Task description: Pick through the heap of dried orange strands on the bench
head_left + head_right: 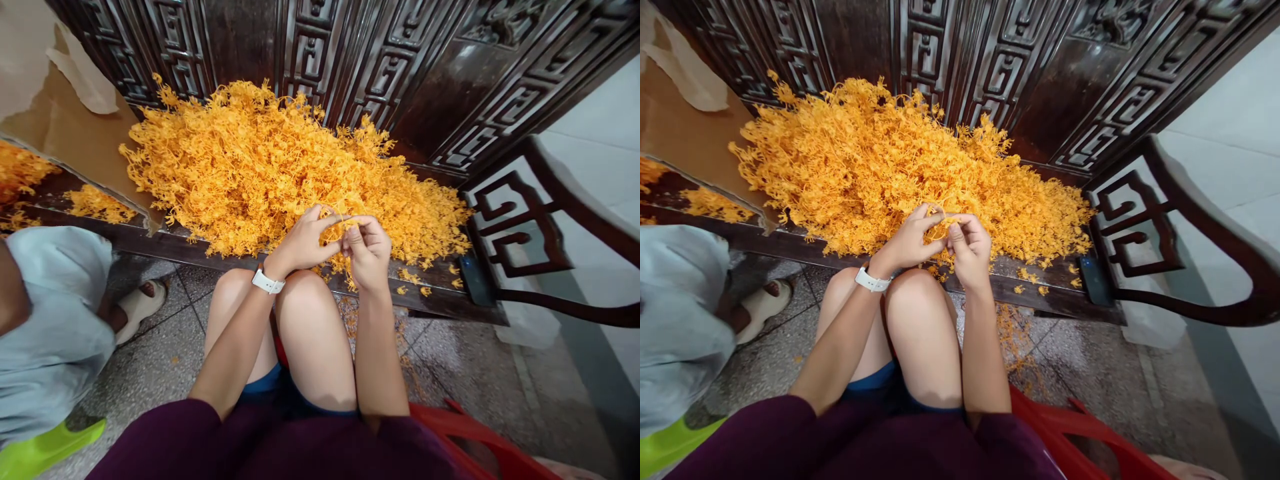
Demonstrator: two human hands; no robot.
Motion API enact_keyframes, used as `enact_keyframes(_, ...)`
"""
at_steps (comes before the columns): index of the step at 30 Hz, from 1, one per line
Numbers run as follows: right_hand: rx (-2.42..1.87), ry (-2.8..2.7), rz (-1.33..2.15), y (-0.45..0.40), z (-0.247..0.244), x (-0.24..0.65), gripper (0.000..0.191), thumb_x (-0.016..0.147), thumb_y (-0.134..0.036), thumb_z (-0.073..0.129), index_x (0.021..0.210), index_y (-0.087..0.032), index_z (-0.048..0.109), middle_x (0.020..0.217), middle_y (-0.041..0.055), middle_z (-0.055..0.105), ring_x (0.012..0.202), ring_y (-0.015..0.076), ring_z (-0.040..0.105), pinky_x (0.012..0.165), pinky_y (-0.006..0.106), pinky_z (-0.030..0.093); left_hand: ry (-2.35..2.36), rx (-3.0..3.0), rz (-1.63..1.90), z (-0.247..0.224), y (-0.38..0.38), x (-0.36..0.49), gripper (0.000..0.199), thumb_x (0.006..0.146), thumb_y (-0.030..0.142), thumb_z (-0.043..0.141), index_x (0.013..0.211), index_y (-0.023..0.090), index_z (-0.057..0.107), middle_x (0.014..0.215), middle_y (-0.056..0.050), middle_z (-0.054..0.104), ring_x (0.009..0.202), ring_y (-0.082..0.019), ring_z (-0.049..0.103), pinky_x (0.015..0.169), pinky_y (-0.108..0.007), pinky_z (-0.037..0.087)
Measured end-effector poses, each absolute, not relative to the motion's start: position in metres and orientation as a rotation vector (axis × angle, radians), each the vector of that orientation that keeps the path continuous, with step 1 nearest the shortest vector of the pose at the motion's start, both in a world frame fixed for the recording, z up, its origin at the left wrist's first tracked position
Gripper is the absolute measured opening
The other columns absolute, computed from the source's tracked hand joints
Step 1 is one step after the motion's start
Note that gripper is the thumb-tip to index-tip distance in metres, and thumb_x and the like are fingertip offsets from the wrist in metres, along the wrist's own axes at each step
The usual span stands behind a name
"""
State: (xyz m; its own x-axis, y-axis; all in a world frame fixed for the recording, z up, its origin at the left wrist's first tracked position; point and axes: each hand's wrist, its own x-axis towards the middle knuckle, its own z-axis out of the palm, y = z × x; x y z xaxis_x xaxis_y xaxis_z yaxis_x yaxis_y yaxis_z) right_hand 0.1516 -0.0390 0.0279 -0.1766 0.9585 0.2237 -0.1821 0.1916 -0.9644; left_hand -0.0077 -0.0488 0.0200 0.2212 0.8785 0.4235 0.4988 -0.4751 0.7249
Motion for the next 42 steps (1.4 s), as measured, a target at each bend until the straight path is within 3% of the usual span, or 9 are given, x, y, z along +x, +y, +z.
enact_keyframes(2, -0.840, -1.219, 1.328, -0.041, 0.030, 0.149, 0.029, 0.087, -0.051, 0.080, 0.094, -0.028, 0.064, 0.070, -0.0035, 0.051, 0.055, 0.0113, 0.044, 0.051, 0.026, 0.039, 1.021, 1.905, 1.238, 0.021, -0.047, -0.010, 0.048, 0.095, 0.036, 0.068, 0.140, 0.019, 0.065, 0.130, -0.014, 0.065, 0.128, -0.029, 0.058, 0.113, -0.047, 0.045)
enact_keyframes(5, -0.854, -1.139, 1.368, -0.043, 0.031, 0.144, 0.029, 0.087, -0.049, 0.079, 0.092, -0.027, 0.061, 0.075, -0.0036, 0.052, 0.056, 0.0100, 0.045, 0.051, 0.025, 0.039, 0.814, 1.557, 1.310, 0.019, -0.043, -0.007, 0.050, 0.099, 0.046, 0.063, 0.143, 0.022, 0.062, 0.119, -0.010, 0.071, 0.111, -0.022, 0.067, 0.099, -0.038, 0.054)
enact_keyframes(8, -0.873, -1.152, 1.364, -0.043, 0.028, 0.142, 0.021, 0.091, -0.045, 0.073, 0.096, -0.028, 0.062, 0.076, -0.0035, 0.053, 0.057, 0.0105, 0.047, 0.051, 0.026, 0.039, 0.819, 1.367, 1.322, 0.015, -0.040, -0.003, 0.044, 0.095, 0.047, 0.071, 0.131, 0.021, 0.068, 0.101, -0.006, 0.071, 0.084, -0.015, 0.068, 0.077, -0.029, 0.057)
enact_keyframes(14, -0.836, -1.345, 1.206, -0.043, 0.027, 0.143, 0.017, 0.087, -0.033, 0.073, 0.103, -0.028, 0.069, 0.093, 0.0010, 0.064, 0.065, 0.0126, 0.053, 0.059, 0.029, 0.047, 0.799, 1.293, 1.382, 0.014, -0.039, -0.002, 0.035, 0.087, 0.045, 0.080, 0.107, 0.018, 0.072, 0.077, 0.000, 0.066, 0.066, -0.011, 0.064, 0.064, -0.025, 0.053)
enact_keyframes(21, -0.993, -1.383, 0.926, -0.043, 0.028, 0.142, 0.035, 0.097, -0.052, 0.067, 0.077, -0.023, 0.064, 0.071, -0.0006, 0.059, 0.065, 0.0136, 0.052, 0.063, 0.029, 0.046, 0.836, 1.368, 1.421, 0.017, -0.039, -0.007, 0.032, 0.087, 0.044, 0.081, 0.082, 0.018, 0.064, 0.077, 0.001, 0.062, 0.069, -0.010, 0.057, 0.066, -0.024, 0.046)
enact_keyframes(28, -0.813, -1.240, 1.413, -0.045, 0.024, 0.142, 0.042, 0.094, -0.059, 0.069, 0.075, -0.023, 0.059, 0.063, -0.0035, 0.054, 0.057, 0.0109, 0.048, 0.054, 0.026, 0.042, 0.592, 1.231, 1.214, 0.022, -0.042, -0.017, 0.032, 0.088, 0.045, 0.078, 0.080, 0.019, 0.061, 0.075, -0.001, 0.064, 0.069, -0.013, 0.063, 0.071, -0.029, 0.050)
enact_keyframes(34, -0.520, -1.019, 1.670, -0.052, 0.033, 0.132, 0.042, 0.093, -0.049, 0.075, 0.070, -0.022, 0.052, 0.056, -0.0070, 0.037, 0.048, 0.0081, 0.029, 0.046, 0.021, 0.032, 0.488, 1.076, 1.240, 0.028, -0.048, -0.015, 0.030, 0.082, 0.040, 0.081, 0.077, 0.016, 0.063, 0.075, -0.001, 0.054, 0.065, -0.010, 0.050, 0.062, -0.026, 0.042)
enact_keyframes(37, -0.383, -0.845, 1.648, -0.049, 0.037, 0.139, 0.044, 0.087, -0.037, 0.082, 0.068, -0.022, 0.046, 0.059, -0.0074, 0.025, 0.050, 0.0095, 0.020, 0.046, 0.020, 0.029, 0.353, 0.831, 1.421, 0.034, -0.051, -0.019, 0.038, 0.082, 0.041, 0.077, 0.069, 0.018, 0.050, 0.069, 0.002, 0.039, 0.059, -0.009, 0.042, 0.057, -0.025, 0.039)
enact_keyframes(42, -0.261, -1.125, 1.647, -0.050, 0.036, 0.164, 0.034, 0.092, -0.044, 0.077, 0.068, -0.024, 0.061, 0.052, -0.0053, 0.033, 0.050, 0.0123, 0.032, 0.048, 0.025, 0.032, 0.396, 0.694, 1.562, 0.042, -0.052, -0.046, 0.029, 0.085, 0.031, 0.065, 0.068, 0.019, 0.046, 0.070, 0.002, 0.033, 0.061, -0.009, 0.045, 0.060, -0.023, 0.046)
